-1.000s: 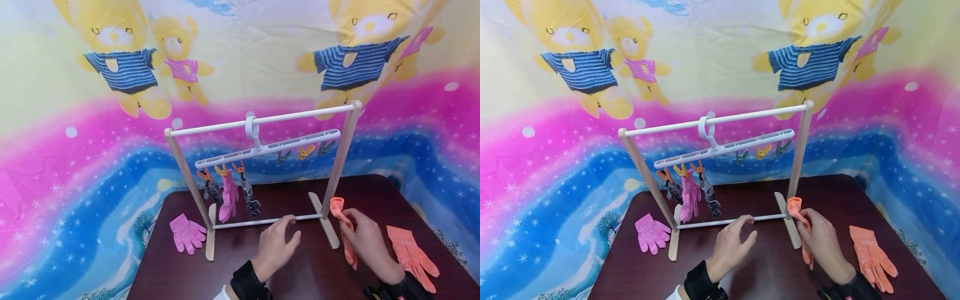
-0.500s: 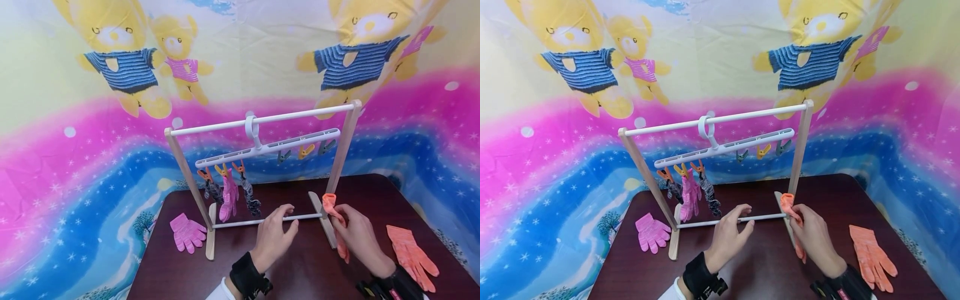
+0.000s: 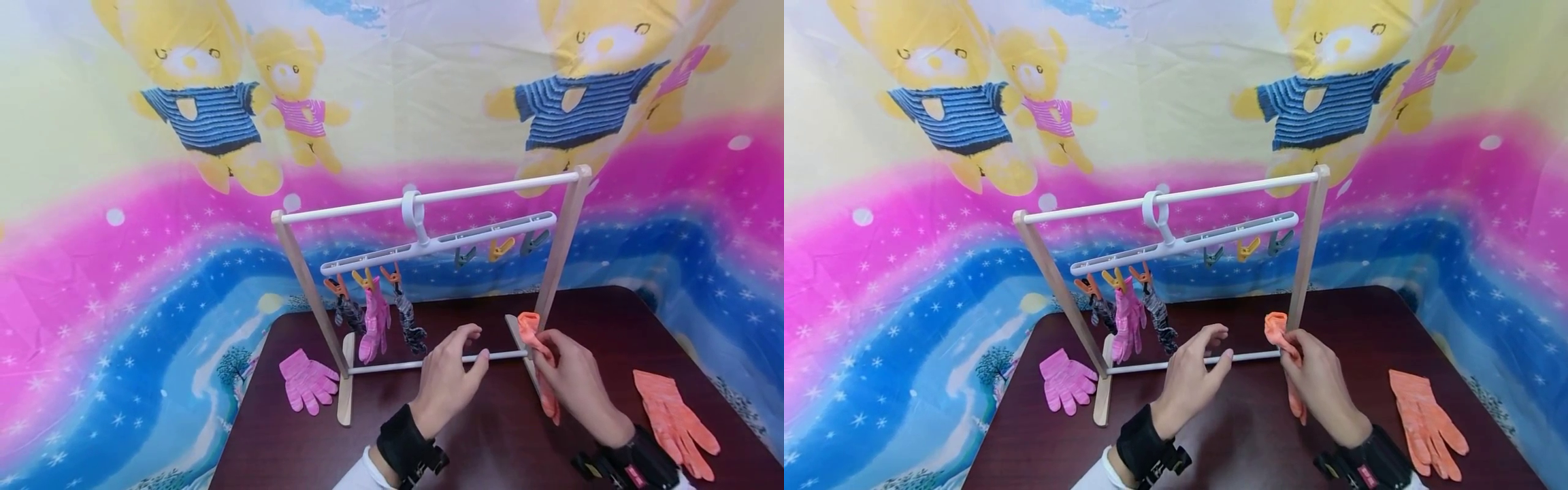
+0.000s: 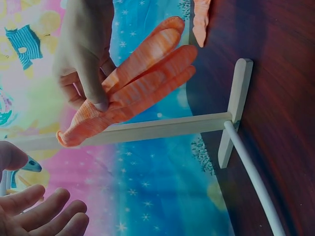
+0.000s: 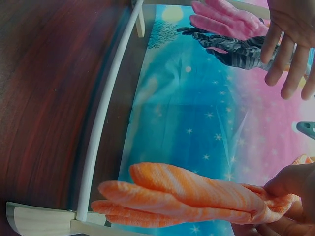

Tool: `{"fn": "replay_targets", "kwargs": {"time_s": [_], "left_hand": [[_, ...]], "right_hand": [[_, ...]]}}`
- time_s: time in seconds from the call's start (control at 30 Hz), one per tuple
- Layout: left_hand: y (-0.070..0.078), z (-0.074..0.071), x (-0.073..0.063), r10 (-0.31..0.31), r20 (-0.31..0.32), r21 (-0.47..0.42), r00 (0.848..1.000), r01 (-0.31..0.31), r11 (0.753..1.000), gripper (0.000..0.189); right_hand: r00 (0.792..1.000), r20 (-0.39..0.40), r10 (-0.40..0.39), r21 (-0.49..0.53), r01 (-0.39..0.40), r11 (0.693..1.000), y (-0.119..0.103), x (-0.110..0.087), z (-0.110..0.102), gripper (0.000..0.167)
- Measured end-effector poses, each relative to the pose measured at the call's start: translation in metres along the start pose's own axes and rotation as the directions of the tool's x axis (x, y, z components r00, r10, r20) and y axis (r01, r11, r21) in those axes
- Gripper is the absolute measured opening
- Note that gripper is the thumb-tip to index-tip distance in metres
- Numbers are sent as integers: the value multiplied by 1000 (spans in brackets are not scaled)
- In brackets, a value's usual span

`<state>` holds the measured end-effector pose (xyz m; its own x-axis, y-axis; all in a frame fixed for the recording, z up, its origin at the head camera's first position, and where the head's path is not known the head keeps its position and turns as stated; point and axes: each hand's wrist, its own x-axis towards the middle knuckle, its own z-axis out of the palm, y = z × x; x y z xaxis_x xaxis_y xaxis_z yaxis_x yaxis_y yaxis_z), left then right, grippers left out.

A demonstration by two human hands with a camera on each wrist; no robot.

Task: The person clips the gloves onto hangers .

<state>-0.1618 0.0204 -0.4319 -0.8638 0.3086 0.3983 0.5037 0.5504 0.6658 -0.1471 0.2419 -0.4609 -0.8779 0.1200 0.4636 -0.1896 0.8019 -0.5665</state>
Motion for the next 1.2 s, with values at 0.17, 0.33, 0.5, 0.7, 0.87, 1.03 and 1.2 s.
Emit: {"fn": "replay_targets", "kwargs": {"time_s": [0.17, 0.33, 0.5, 0.7, 0.87, 1.03, 1.2], "left_hand": [[3, -3, 4, -19, 9, -19, 1000, 19, 1000, 32], [5, -5, 8, -33, 3, -27, 999, 33, 999, 33], [6, -8, 13, -35, -23, 0, 999, 35, 999, 33], [7, -10, 20, -34, -43, 8, 998, 35, 999, 36], [8, -12, 25, -53, -58, 14, 997, 54, 998, 39], [10, -13, 31, -62, -72, 11, 995, 63, 998, 42], [11, -15, 35, -71, -84, 8, 994, 72, 997, 47]], "right_hand": [[1000, -10, -4, 12, 5, 1000, -1, 1, 2, 17], [1000, -6, -20, 38, 21, 999, -2, 4, 4, 16], [1000, 0, -29, 51, 29, 998, -5, 8, 6, 16], [999, -3, -32, 52, 32, 998, -11, 13, 9, 16], [999, -3, -41, 55, 41, 998, -15, 17, 13, 16], [999, -3, -50, 67, 50, 997, -17, 21, 18, 16], [999, 4, -54, 76, 54, 996, -20, 24, 21, 17]]}}
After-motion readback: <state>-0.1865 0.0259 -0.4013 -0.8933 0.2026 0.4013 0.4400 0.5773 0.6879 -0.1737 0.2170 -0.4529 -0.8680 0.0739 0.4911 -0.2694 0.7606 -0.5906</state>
